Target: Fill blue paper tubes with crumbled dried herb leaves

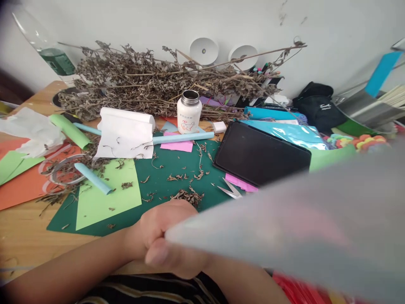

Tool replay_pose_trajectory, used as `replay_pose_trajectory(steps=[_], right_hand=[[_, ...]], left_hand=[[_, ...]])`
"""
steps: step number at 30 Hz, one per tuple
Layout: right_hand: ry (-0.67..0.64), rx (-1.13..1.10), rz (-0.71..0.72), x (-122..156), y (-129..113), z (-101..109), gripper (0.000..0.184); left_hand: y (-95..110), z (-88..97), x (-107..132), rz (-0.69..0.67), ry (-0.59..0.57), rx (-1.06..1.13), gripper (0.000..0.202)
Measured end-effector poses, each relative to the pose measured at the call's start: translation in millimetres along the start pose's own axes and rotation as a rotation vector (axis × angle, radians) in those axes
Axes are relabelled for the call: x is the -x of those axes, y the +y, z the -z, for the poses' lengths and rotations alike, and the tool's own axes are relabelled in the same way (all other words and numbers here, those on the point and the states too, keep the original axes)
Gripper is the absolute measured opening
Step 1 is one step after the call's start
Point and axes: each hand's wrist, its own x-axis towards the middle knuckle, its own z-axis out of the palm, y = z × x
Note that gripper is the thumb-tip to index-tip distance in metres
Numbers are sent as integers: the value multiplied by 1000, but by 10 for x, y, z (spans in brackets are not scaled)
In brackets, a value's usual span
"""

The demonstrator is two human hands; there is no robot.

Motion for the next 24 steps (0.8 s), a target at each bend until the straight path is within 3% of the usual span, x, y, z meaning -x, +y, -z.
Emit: replay_pose_trajectory(steps=[5, 12, 20, 24], right_hand=[[279, -393, 199, -34, -202, 78, 45], [212, -495, 174, -102, -110, 38, 48], [232, -426, 201, -27, 49, 29, 46], [155, -344, 187, -3, 61, 50, 45]], left_hand=[[-38, 26, 2, -207, 81, -96, 10], [-28, 32, -6, -289, 185, -165, 6], [-16, 34, -14, -278, 221, -184, 14], [-26, 51, -8, -280, 197, -138, 18]])
